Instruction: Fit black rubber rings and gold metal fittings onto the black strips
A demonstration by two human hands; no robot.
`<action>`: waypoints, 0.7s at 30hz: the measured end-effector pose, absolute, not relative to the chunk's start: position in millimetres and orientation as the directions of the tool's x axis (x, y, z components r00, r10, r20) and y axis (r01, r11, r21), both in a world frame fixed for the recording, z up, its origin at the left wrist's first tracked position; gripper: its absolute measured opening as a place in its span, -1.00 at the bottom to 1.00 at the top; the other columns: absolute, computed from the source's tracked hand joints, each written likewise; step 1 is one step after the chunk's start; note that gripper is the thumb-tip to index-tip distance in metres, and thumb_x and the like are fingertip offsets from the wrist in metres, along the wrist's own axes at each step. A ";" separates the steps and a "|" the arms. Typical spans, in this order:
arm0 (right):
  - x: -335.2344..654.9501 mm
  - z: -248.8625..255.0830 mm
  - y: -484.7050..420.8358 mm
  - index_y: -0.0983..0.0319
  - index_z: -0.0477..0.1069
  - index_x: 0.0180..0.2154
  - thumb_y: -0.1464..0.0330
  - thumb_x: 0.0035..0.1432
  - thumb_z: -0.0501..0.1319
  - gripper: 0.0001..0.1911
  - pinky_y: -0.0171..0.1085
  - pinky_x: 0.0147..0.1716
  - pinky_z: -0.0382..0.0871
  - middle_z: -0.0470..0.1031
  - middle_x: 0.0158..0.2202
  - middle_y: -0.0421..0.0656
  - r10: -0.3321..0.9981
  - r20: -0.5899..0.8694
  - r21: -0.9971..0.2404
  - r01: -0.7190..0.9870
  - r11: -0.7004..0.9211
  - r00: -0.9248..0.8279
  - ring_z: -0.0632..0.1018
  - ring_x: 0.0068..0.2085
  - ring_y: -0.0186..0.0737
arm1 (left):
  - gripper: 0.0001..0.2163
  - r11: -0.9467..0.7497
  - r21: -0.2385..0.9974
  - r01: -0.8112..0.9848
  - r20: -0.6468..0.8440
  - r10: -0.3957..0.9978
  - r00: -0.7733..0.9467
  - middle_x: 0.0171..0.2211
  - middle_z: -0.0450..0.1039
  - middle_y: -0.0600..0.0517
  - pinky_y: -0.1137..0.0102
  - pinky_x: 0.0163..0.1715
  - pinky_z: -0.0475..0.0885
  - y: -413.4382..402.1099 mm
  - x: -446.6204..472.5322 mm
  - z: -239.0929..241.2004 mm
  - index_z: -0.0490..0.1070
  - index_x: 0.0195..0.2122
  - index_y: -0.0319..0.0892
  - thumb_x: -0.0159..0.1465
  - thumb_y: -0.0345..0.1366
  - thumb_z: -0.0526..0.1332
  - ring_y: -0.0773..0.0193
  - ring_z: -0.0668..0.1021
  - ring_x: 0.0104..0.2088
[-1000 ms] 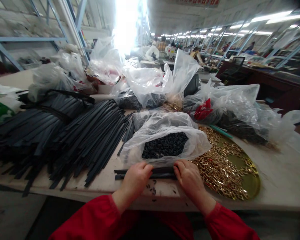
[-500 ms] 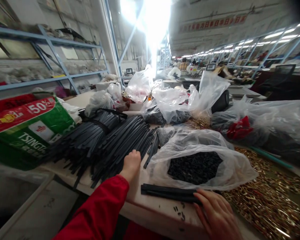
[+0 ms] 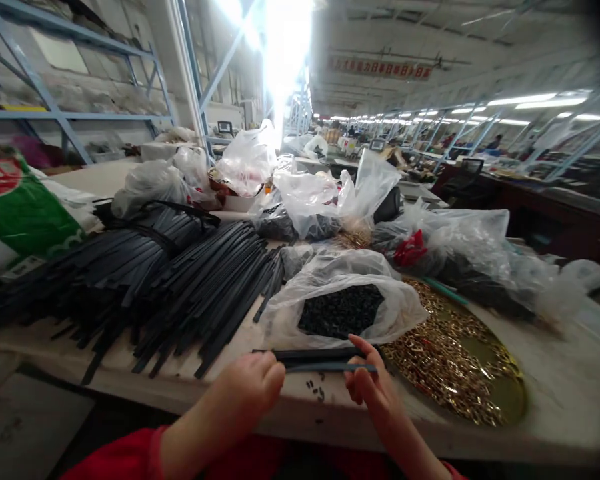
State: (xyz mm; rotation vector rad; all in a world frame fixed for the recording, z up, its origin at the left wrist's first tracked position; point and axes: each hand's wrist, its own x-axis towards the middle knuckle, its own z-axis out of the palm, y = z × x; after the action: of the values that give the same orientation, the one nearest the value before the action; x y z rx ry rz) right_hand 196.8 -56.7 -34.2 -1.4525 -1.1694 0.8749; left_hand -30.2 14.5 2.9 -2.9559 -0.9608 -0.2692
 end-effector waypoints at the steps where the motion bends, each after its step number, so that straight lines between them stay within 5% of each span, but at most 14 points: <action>1: 195.6 -31.4 -54.1 0.26 0.15 -0.07 0.05 0.08 0.05 -0.50 -0.39 -0.68 0.10 0.17 -0.65 -0.36 0.962 -0.017 -0.993 0.107 -0.048 0.273 0.22 -0.66 -0.39 | -0.88 -0.856 0.063 0.513 0.167 0.516 0.840 -0.47 0.40 0.03 0.42 -0.46 0.30 0.8 -28.9 -0.9 0.34 -0.40 -0.17 0.16 -0.49 0.06 0.25 0.44 -0.46; 3: 194.3 -27.7 -51.4 0.23 0.23 -0.27 0.05 0.02 0.13 -0.60 -0.42 -0.70 -0.02 0.07 -0.70 -0.41 0.956 -0.131 -0.991 -0.045 -0.124 0.261 0.14 -0.68 -0.44 | -0.87 -0.853 0.211 0.478 0.169 0.513 0.842 -0.47 0.40 0.03 0.42 -0.44 0.31 -17.3 -23.7 -6.8 0.34 -0.42 -0.18 0.14 -0.52 0.06 0.26 0.43 -0.46; 5: 193.1 -25.6 -51.5 0.22 0.22 -0.36 0.08 0.01 0.17 -0.66 -0.44 -0.69 -0.07 0.04 -0.71 -0.42 0.964 -0.198 -0.971 -0.168 -0.169 0.178 0.11 -0.68 -0.47 | -0.90 -0.712 0.489 0.504 0.121 0.628 0.769 -0.39 0.43 0.01 0.41 -0.36 0.33 -23.2 -13.9 -7.9 0.34 -0.37 -0.18 0.12 -0.48 0.09 0.25 0.45 -0.37; 7: 193.2 -23.9 -50.8 0.21 0.23 -0.34 0.12 0.03 0.17 -0.70 -0.44 -0.67 -0.05 0.08 -0.70 -0.41 0.970 -0.234 -0.949 -0.232 -0.213 0.065 0.13 -0.68 -0.48 | -0.87 -0.417 0.785 0.459 -0.055 0.690 0.721 -0.34 0.44 0.02 0.44 -0.36 0.34 -21.0 -0.2 -5.7 0.33 -0.27 -0.17 0.15 -0.39 0.09 0.27 0.47 -0.34; 9: 198.8 -22.3 -44.8 0.21 0.24 -0.29 0.13 0.05 0.16 -0.70 -0.44 -0.64 0.02 0.15 -0.67 -0.39 0.971 -0.239 -0.952 -0.192 -0.238 -0.020 0.20 -0.65 -0.46 | -0.82 -0.036 0.922 0.385 -0.280 0.624 0.729 -0.46 0.43 0.06 0.52 -0.55 0.30 -15.6 14.8 -3.2 0.31 -0.23 -0.20 0.21 -0.30 0.00 0.37 0.45 -0.52; 13: 234.0 -23.1 -9.3 0.23 0.25 -0.22 0.12 0.15 0.02 -0.68 -0.35 -0.52 0.23 0.34 -0.51 -0.24 0.991 -0.050 -0.971 0.226 -0.077 0.125 0.39 -0.50 -0.31 | -0.77 0.485 0.839 0.247 -0.514 0.558 0.651 -0.65 0.31 0.17 0.59 -0.77 0.09 -4.5 36.6 -2.6 0.25 -0.23 -0.24 0.24 -0.26 -0.10 0.51 0.24 -0.77; 14: 245.2 -24.7 2.4 0.24 0.27 -0.22 0.18 0.17 0.01 -0.72 -0.31 -0.42 0.27 0.38 -0.44 -0.19 0.984 0.040 -0.888 0.458 -0.045 0.174 0.43 -0.40 -0.26 | -0.79 0.543 0.815 0.200 -0.535 0.575 0.620 -0.64 0.33 0.17 0.60 -0.76 0.10 -2.1 39.6 -2.5 0.25 -0.23 -0.24 0.22 -0.27 -0.07 0.51 0.25 -0.76; 16: 263.9 -29.2 24.9 0.25 0.31 -0.20 0.29 0.20 0.00 -0.78 -0.28 -0.28 0.27 0.42 -0.28 -0.09 0.983 0.109 -0.517 0.853 -0.069 0.145 0.46 -0.25 -0.20 | -0.79 0.615 0.776 0.142 -0.569 0.585 0.578 -0.60 0.36 0.14 0.61 -0.75 0.13 2.3 43.4 -1.9 0.26 -0.22 -0.24 0.20 -0.26 -0.02 0.51 0.30 -0.74; 18: 274.1 -34.8 42.3 0.25 0.34 -0.19 0.36 0.16 0.05 -0.81 -0.28 -0.29 0.25 0.42 -0.23 -0.06 0.995 0.046 -0.219 0.973 -0.075 0.087 0.48 -0.24 -0.17 | -0.79 0.643 0.755 0.129 -0.595 0.589 0.547 -0.60 0.38 0.14 0.62 -0.76 0.13 6.3 45.5 -1.4 0.27 -0.22 -0.24 0.18 -0.25 0.02 0.51 0.32 -0.72; 21: 276.0 -42.3 55.9 0.26 0.36 -0.21 0.45 0.09 0.12 -0.82 -0.27 -0.36 0.23 0.43 -0.28 -0.04 0.998 -0.026 -0.124 0.990 -0.063 0.061 0.49 -0.28 -0.12 | -0.79 0.660 0.739 0.136 -0.618 0.582 0.528 -0.59 0.38 0.13 0.62 -0.76 0.14 11.6 46.9 -2.6 0.28 -0.22 -0.24 0.18 -0.25 0.02 0.51 0.33 -0.72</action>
State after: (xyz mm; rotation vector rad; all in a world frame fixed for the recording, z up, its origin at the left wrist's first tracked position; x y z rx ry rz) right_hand 276.0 55.9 -42.3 -2.2332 -2.0984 0.1602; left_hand 46.9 11.6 -2.6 -3.0799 -3.6972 -1.1325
